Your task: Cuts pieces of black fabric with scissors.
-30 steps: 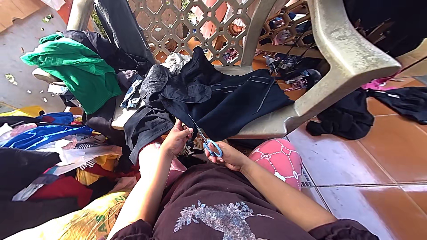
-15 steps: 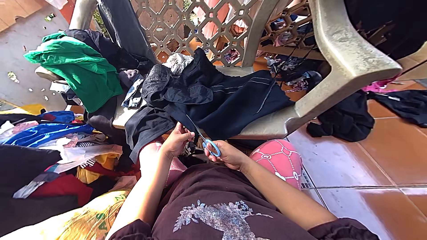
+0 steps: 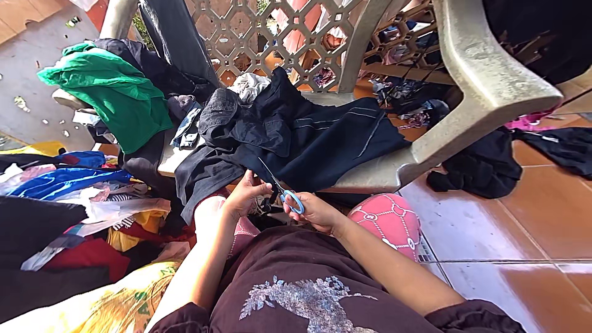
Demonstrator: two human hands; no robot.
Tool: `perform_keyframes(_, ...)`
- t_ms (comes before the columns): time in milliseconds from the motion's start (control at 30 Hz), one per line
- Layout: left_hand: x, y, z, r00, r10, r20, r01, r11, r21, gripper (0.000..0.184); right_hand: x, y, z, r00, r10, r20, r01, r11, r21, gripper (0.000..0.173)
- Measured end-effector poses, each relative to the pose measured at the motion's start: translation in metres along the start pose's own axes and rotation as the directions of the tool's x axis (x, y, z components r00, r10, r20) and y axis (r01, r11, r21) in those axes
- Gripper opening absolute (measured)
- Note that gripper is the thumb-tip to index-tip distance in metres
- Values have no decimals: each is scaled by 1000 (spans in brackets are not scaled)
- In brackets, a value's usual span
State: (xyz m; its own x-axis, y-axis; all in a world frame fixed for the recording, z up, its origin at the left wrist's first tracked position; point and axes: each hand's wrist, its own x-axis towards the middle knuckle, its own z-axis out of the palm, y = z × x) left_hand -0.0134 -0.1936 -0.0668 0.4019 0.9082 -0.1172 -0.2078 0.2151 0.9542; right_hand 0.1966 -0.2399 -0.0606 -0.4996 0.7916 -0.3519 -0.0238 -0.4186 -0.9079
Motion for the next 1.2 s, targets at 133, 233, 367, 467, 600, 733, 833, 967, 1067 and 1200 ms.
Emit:
perform_keyframes(133, 19, -1, -3, 966, 12, -260, -60, 982, -179, 19, -1, 4, -1, 1000, 2, 7, -2, 1000, 9, 32)
perform_keyframes(233, 27, 0, -5, 950, 5, -311, -119, 930, -349, 16, 0, 6, 0, 1000, -11, 6, 11, 1000, 17, 31)
perform_keyframes(367, 19, 4, -4, 968, 7, -249, -103, 921, -375, 32, 1, 3, -2, 999, -19, 43, 19, 1000, 2, 32)
perform_keyframes(467, 13, 6, -5, 967, 27, -252, -117, 930, -349, 41, 6, 1, -1, 997, -19, 78, 21, 999, -26, 32)
perform_keyframes(600, 8, 10, -10, 975, 42, -216, -115, 934, -339, 43, 13, -1, 0, 995, -19, 100, 21, 1000, -21, 33)
perform_keyframes(733, 7, 12, -12, 984, 49, -170, -109, 926, -361, 42, 16, -4, 2, 994, -27, 108, 29, 1000, -13, 34)
perform_keyframes(833, 7, 11, -14, 986, 67, -153, -123, 914, -387, 41, 16, -3, 4, 995, -38, 88, 39, 999, -3, 31)
perform_keyframes(967, 5, 9, -19, 989, 86, -117, -126, 912, -390, 40, 16, 0, 3, 996, -42, 79, 43, 999, -8, 27)
perform_keyframes(1067, 1, 8, -24, 994, 60, -86, -87, 933, -349, 35, 17, -1, 2, 993, -30, 114, 31, 999, -13, 28)
perform_keyframes(1200, -5, 10, -25, 999, 20, -30, -27, 961, -275, 32, 22, -5, 3, 987, -16, 159, 17, 1000, -4, 32)
